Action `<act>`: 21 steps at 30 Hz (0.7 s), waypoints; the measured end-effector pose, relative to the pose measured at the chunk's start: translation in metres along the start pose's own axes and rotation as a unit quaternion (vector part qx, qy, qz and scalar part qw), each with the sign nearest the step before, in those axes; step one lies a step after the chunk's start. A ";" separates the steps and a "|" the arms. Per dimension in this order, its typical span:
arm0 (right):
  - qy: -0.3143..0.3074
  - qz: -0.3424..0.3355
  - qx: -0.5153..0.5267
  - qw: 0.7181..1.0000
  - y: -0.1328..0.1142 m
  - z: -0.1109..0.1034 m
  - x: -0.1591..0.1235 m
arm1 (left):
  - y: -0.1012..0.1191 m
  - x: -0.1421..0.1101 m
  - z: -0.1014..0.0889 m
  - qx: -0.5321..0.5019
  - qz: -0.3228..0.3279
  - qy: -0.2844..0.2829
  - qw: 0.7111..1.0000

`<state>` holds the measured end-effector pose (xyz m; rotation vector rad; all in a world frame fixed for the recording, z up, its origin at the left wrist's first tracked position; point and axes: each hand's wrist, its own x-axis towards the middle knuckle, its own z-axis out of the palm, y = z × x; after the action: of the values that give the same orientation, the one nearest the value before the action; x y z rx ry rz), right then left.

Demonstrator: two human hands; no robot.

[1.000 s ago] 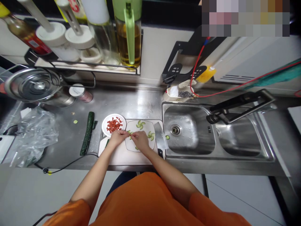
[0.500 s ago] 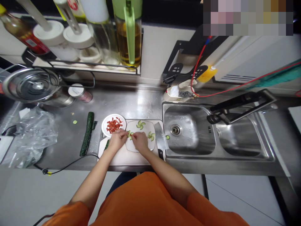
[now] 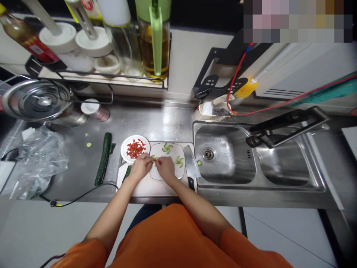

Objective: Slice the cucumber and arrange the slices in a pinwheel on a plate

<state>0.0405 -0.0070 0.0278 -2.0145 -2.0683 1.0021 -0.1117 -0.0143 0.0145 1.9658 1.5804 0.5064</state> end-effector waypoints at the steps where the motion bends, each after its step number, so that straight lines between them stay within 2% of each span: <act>1: -0.001 0.002 0.001 1.000 0.000 0.000 0.000 | 0.000 0.000 0.000 0.000 0.001 0.001 1.000; 13: -0.024 0.015 0.012 1.000 0.003 -0.005 0.001 | 0.000 0.000 0.001 -0.021 0.006 0.014 1.000; 21: -0.023 0.000 -0.033 0.999 -0.002 -0.009 0.000 | -0.002 0.002 0.001 -0.029 0.007 0.015 0.999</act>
<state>0.0428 -0.0036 0.0357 -2.0399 -2.1524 1.0028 -0.1120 -0.0126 0.0128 1.9356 1.5536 0.5821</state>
